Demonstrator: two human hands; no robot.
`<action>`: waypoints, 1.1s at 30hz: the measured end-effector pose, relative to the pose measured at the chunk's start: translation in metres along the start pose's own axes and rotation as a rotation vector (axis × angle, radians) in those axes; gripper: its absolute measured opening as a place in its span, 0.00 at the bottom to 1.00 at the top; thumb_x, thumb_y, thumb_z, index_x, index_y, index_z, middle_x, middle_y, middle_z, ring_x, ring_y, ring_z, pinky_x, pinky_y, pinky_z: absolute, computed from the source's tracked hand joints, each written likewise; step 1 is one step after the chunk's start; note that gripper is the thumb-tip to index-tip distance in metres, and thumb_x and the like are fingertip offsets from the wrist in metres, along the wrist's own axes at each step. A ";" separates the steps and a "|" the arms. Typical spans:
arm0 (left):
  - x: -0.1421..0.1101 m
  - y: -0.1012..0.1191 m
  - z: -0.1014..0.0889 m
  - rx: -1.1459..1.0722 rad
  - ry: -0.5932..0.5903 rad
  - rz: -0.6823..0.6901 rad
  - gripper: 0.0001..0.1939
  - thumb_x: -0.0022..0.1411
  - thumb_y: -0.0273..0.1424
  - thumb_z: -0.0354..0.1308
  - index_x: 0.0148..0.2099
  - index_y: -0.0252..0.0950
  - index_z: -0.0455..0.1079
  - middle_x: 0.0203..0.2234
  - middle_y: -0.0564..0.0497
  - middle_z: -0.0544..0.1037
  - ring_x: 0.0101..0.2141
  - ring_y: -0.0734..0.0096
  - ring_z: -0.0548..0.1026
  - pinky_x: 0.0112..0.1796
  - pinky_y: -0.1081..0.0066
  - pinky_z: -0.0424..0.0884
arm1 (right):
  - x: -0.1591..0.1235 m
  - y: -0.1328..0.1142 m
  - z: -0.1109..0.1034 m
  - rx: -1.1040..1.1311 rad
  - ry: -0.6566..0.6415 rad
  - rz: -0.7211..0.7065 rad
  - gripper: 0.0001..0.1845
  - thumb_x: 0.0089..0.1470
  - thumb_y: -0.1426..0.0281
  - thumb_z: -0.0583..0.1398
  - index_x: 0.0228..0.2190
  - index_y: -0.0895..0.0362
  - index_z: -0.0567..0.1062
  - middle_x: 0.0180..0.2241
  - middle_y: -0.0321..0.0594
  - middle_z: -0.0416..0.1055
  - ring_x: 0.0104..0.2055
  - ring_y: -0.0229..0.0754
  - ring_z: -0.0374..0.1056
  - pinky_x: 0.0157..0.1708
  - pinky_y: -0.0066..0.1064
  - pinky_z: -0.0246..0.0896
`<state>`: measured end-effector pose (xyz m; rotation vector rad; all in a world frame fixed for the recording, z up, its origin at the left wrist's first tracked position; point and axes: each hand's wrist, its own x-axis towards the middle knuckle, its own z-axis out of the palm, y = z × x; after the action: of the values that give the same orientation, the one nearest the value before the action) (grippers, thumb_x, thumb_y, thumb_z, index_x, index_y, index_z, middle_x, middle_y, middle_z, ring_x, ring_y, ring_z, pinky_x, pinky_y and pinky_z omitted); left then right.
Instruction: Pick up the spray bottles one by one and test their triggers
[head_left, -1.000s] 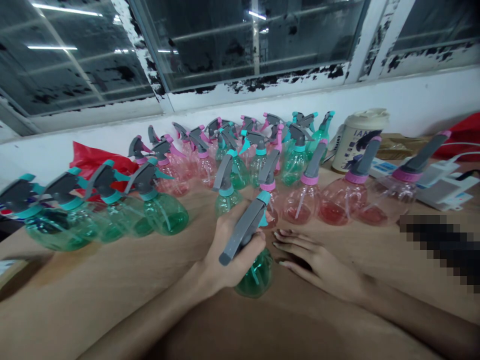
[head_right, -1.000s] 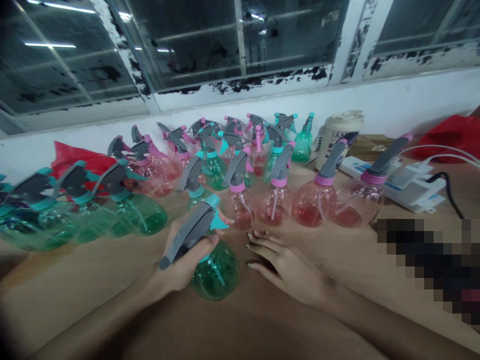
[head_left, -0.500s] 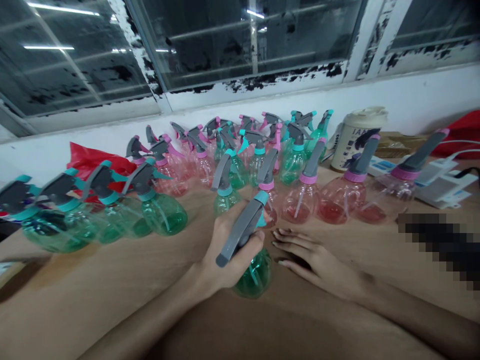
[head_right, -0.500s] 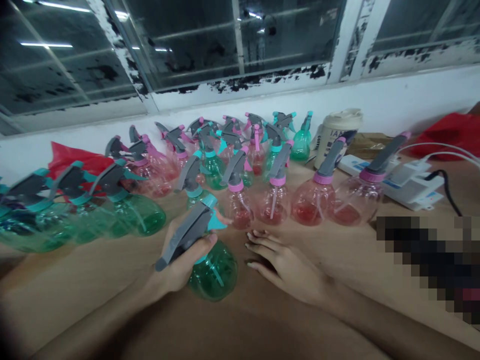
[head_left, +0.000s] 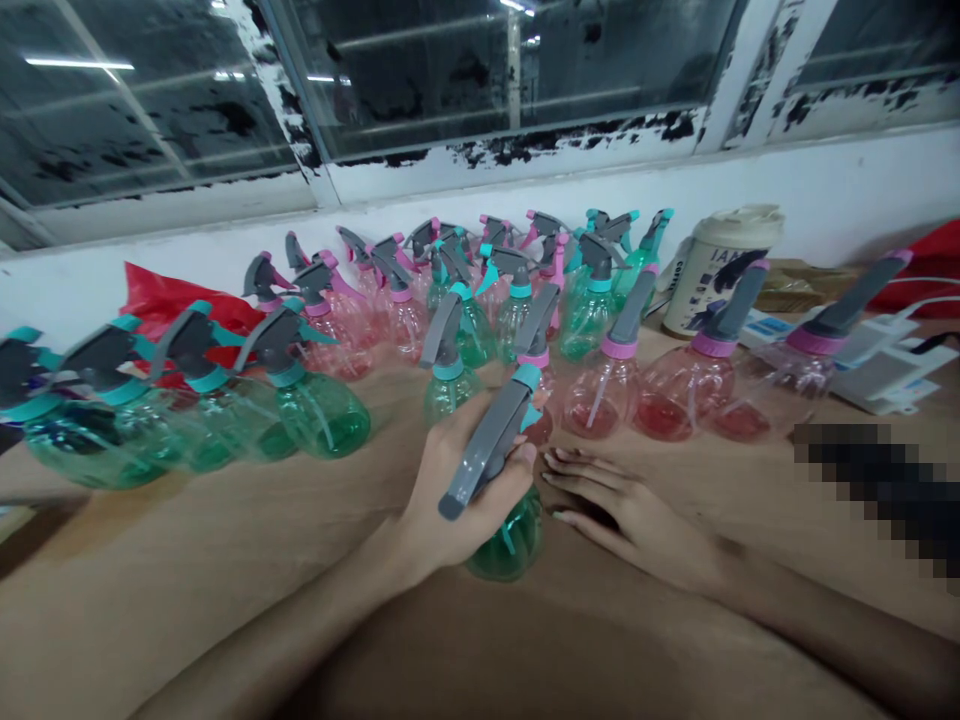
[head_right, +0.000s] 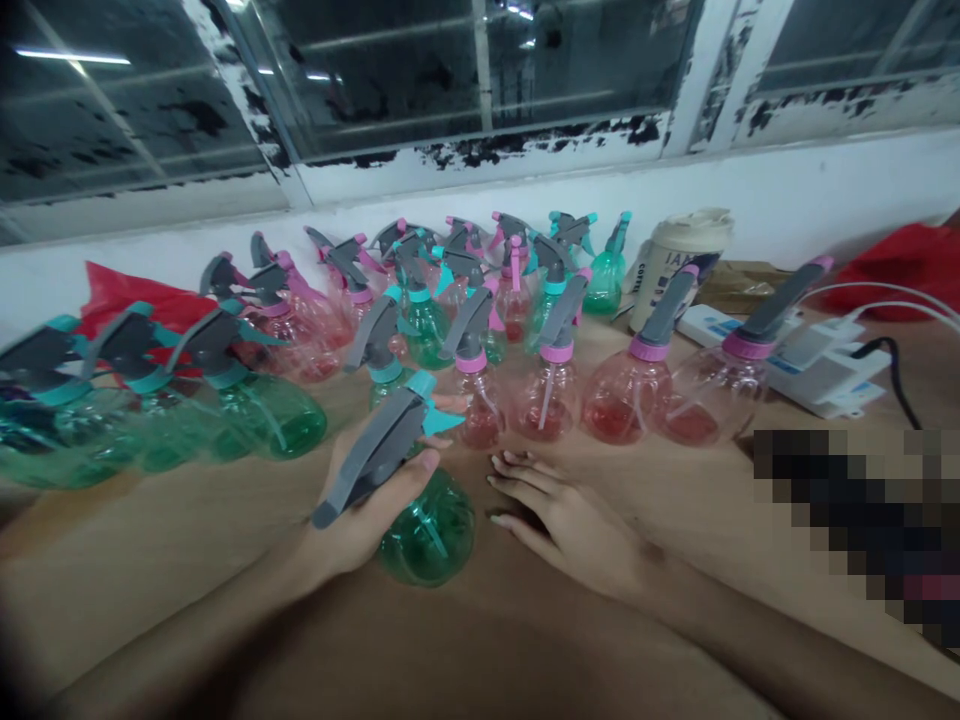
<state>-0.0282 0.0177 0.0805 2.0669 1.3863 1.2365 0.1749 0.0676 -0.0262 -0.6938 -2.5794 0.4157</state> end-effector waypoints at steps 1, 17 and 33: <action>0.000 0.000 0.000 -0.008 -0.006 -0.003 0.12 0.55 0.28 0.52 0.43 0.39 0.68 0.32 0.50 0.74 0.29 0.69 0.73 0.35 0.68 0.72 | 0.000 0.000 0.000 -0.005 -0.007 -0.002 0.23 0.59 0.64 0.53 0.55 0.53 0.62 0.56 0.41 0.63 0.60 0.45 0.55 0.58 0.45 0.52; 0.003 0.003 -0.010 -0.060 -0.131 -0.074 0.06 0.55 0.28 0.51 0.36 0.42 0.64 0.20 0.57 0.67 0.23 0.69 0.68 0.24 0.69 0.67 | -0.001 0.002 0.000 0.002 0.007 -0.011 0.22 0.59 0.64 0.53 0.54 0.53 0.64 0.55 0.41 0.64 0.59 0.45 0.55 0.58 0.45 0.53; 0.003 0.000 -0.005 -0.094 -0.047 -0.104 0.04 0.54 0.29 0.54 0.34 0.42 0.62 0.23 0.55 0.67 0.25 0.69 0.68 0.30 0.67 0.69 | 0.000 0.001 -0.003 -0.026 -0.043 0.007 0.22 0.60 0.63 0.51 0.54 0.55 0.64 0.57 0.40 0.61 0.60 0.43 0.53 0.59 0.43 0.51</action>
<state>-0.0318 0.0197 0.0849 1.9232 1.3691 1.1792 0.1765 0.0689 -0.0240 -0.7103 -2.6281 0.4035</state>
